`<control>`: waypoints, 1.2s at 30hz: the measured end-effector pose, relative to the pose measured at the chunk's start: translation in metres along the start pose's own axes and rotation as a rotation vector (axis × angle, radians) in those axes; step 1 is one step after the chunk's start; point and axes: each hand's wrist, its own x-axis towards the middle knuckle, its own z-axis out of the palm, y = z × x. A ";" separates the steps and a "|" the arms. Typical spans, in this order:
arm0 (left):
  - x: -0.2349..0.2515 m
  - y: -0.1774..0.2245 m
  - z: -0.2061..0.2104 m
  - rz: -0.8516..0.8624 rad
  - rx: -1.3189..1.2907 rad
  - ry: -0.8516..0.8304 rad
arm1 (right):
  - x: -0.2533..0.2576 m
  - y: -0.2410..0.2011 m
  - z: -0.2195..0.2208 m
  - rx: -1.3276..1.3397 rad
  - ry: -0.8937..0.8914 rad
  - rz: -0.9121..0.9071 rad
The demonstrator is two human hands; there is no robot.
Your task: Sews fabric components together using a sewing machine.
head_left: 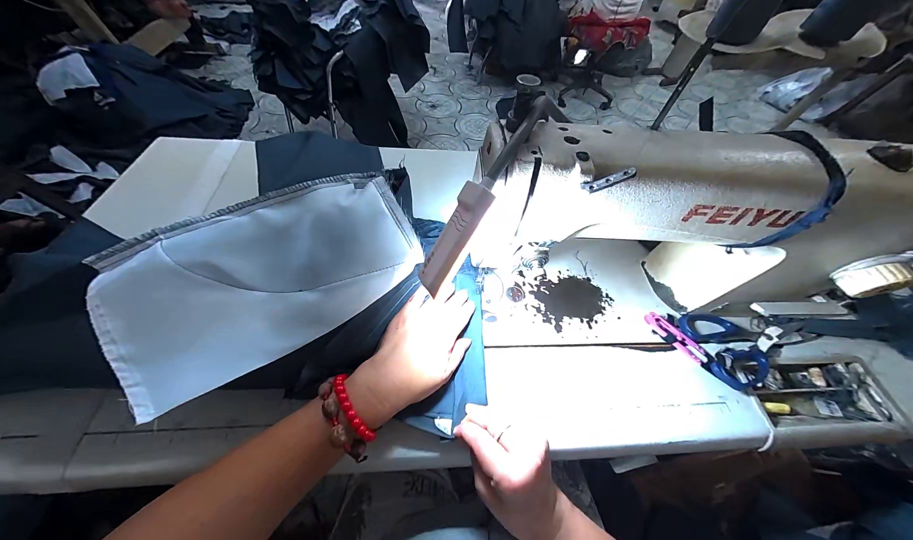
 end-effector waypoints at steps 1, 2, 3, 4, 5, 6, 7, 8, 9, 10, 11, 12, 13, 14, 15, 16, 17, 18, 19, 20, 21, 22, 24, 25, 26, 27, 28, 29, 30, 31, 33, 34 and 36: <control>0.002 -0.001 -0.001 -0.007 0.002 -0.012 | 0.004 0.001 0.000 -0.008 -0.012 0.008; 0.004 -0.001 -0.002 -0.017 0.006 -0.032 | 0.007 0.002 0.000 -0.010 -0.026 0.017; 0.004 0.000 -0.004 -0.027 0.018 -0.044 | 0.011 0.003 0.000 -0.014 -0.038 0.021; 0.004 0.002 -0.004 -0.034 0.026 -0.051 | 0.013 0.004 0.000 -0.016 -0.048 0.023; 0.003 0.004 -0.005 -0.045 0.024 -0.066 | 0.015 0.005 0.000 -0.017 -0.060 0.024; 0.002 0.005 -0.005 -0.053 0.022 -0.074 | 0.016 0.006 -0.001 -0.015 -0.067 0.026; 0.001 0.006 -0.005 -0.055 0.020 -0.069 | 0.018 0.006 -0.001 -0.014 -0.075 0.026; 0.000 0.006 -0.004 -0.055 0.017 -0.056 | 0.019 0.007 -0.002 -0.014 -0.082 0.026; 0.000 0.006 -0.003 -0.054 0.014 -0.046 | 0.020 0.007 -0.003 -0.016 -0.089 0.026; 0.001 0.006 -0.003 -0.058 0.012 -0.054 | 0.021 0.007 -0.003 -0.019 -0.099 0.026; 0.001 0.006 -0.003 -0.058 0.014 -0.056 | 0.023 0.008 -0.004 -0.014 -0.110 0.028; 0.002 0.005 -0.002 -0.059 0.012 -0.053 | 0.025 0.009 -0.005 -0.009 -0.121 0.030; 0.003 0.004 -0.001 -0.057 0.009 -0.046 | 0.027 0.010 -0.005 -0.002 -0.132 0.030; 0.005 0.001 0.000 -0.054 0.005 -0.035 | 0.030 0.012 -0.005 0.004 -0.144 0.030; 0.007 -0.001 0.001 -0.056 0.001 -0.037 | 0.034 0.014 -0.005 0.000 -0.152 0.032; 0.011 -0.004 0.002 -0.061 0.001 -0.049 | 0.038 0.017 -0.005 -0.002 -0.163 0.039; 0.014 -0.007 0.002 -0.063 0.004 -0.059 | 0.042 0.019 -0.004 -0.005 -0.175 0.050; 0.018 -0.011 0.003 -0.061 0.010 -0.062 | 0.047 0.021 -0.004 -0.008 -0.190 0.061; 0.021 -0.014 0.004 -0.059 0.013 -0.065 | 0.052 0.023 -0.004 -0.013 -0.205 0.069; 0.024 -0.016 0.005 -0.060 0.016 -0.066 | 0.056 0.025 -0.004 -0.015 -0.219 0.076; 0.027 -0.019 0.006 -0.062 0.020 -0.068 | 0.060 0.028 -0.003 -0.014 -0.231 0.082; 0.029 -0.020 0.007 -0.067 0.023 -0.076 | 0.064 0.030 -0.003 -0.014 -0.245 0.095; 0.034 -0.026 0.009 -0.066 0.027 -0.086 | 0.071 0.034 -0.002 -0.018 -0.281 0.129; 0.036 -0.030 0.011 -0.060 0.029 -0.077 | 0.075 0.036 -0.001 -0.017 -0.297 0.146; 0.039 -0.035 0.015 -0.054 0.021 -0.059 | 0.080 0.039 0.000 -0.010 -0.307 0.163; 0.042 -0.040 0.020 -0.043 0.008 -0.024 | 0.084 0.041 0.001 -0.008 -0.317 0.180; 0.045 -0.046 0.024 -0.035 -0.008 0.005 | 0.089 0.043 0.002 -0.006 -0.333 0.197; 0.047 -0.050 0.025 -0.030 -0.021 0.018 | 0.093 0.044 0.002 0.001 -0.355 0.222; 0.049 -0.051 0.023 -0.022 -0.033 0.022 | 0.096 0.045 0.002 0.007 -0.371 0.242; 0.048 -0.050 0.019 -0.015 -0.058 0.011 | 0.097 0.045 0.003 0.008 -0.379 0.253; 0.040 -0.044 0.008 0.003 -0.193 0.045 | 0.097 0.048 0.003 0.022 -0.377 0.255; 0.033 -0.039 -0.001 0.009 -0.285 0.073 | 0.097 0.050 0.003 0.036 -0.371 0.254; 0.015 -0.028 -0.016 0.008 -0.455 0.149 | 0.099 0.052 0.002 0.072 -0.361 0.275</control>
